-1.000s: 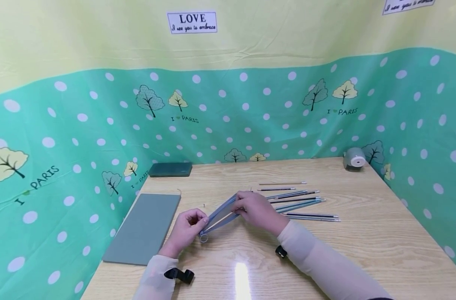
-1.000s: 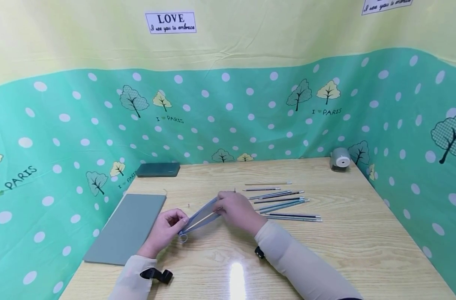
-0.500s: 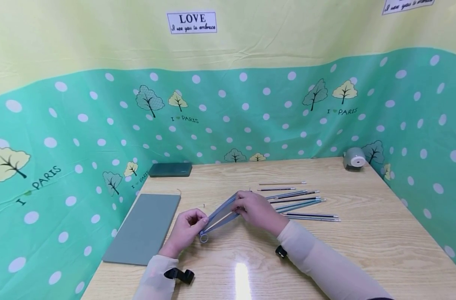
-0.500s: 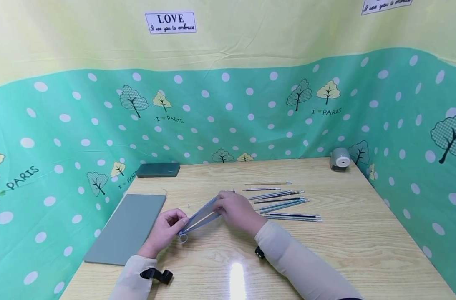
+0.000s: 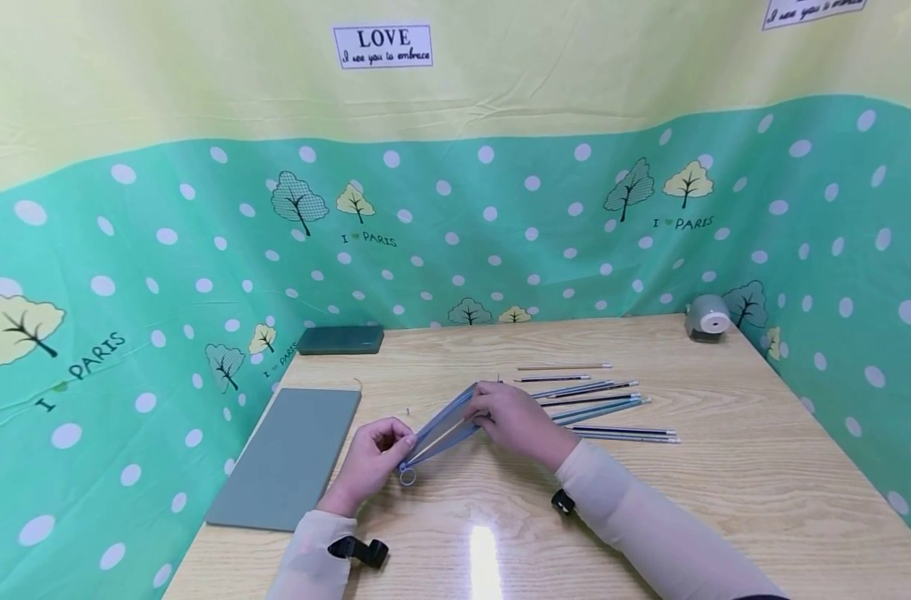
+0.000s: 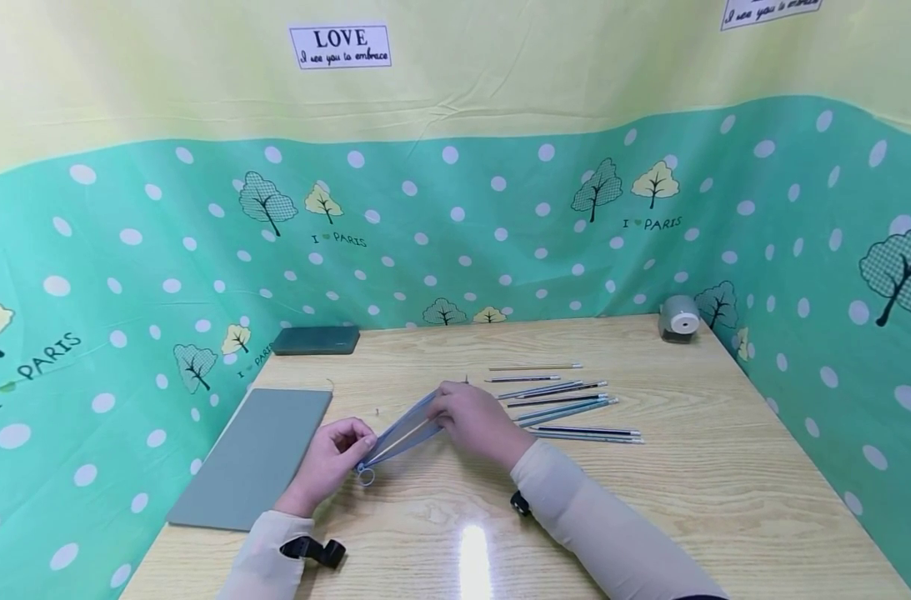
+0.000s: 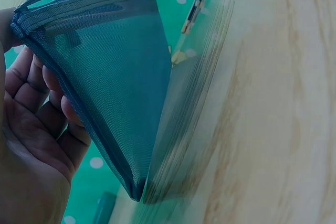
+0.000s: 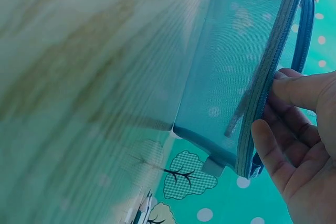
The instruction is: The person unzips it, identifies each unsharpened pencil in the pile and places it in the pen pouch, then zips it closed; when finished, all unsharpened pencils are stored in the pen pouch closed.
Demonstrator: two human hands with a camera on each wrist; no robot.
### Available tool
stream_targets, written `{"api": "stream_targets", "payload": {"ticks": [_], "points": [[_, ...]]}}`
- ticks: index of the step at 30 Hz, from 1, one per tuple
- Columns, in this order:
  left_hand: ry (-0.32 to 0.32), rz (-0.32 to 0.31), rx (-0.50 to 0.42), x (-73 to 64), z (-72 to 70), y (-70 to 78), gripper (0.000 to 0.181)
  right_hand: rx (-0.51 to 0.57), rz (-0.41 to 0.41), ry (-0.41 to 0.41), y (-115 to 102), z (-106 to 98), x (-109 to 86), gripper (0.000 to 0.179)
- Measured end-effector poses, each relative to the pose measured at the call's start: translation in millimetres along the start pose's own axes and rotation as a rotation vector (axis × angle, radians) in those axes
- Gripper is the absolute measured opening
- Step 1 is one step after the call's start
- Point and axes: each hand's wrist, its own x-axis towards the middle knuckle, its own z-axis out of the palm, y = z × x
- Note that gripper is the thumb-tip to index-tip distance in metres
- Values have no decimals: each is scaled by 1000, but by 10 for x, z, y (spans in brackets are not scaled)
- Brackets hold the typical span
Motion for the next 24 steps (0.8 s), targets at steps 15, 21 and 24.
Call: {"api": "stream_targets", "payload": {"ticks": [15, 21, 24], "points": [[52, -31, -6, 24, 20, -9, 10, 75, 89, -7, 16, -93, -7, 18], [93, -29, 9, 26, 12, -13, 8, 94, 109, 40, 49, -244, 4, 15], [113, -36, 21, 17, -1, -5, 8, 116, 116, 79, 98, -311, 3, 14]]}}
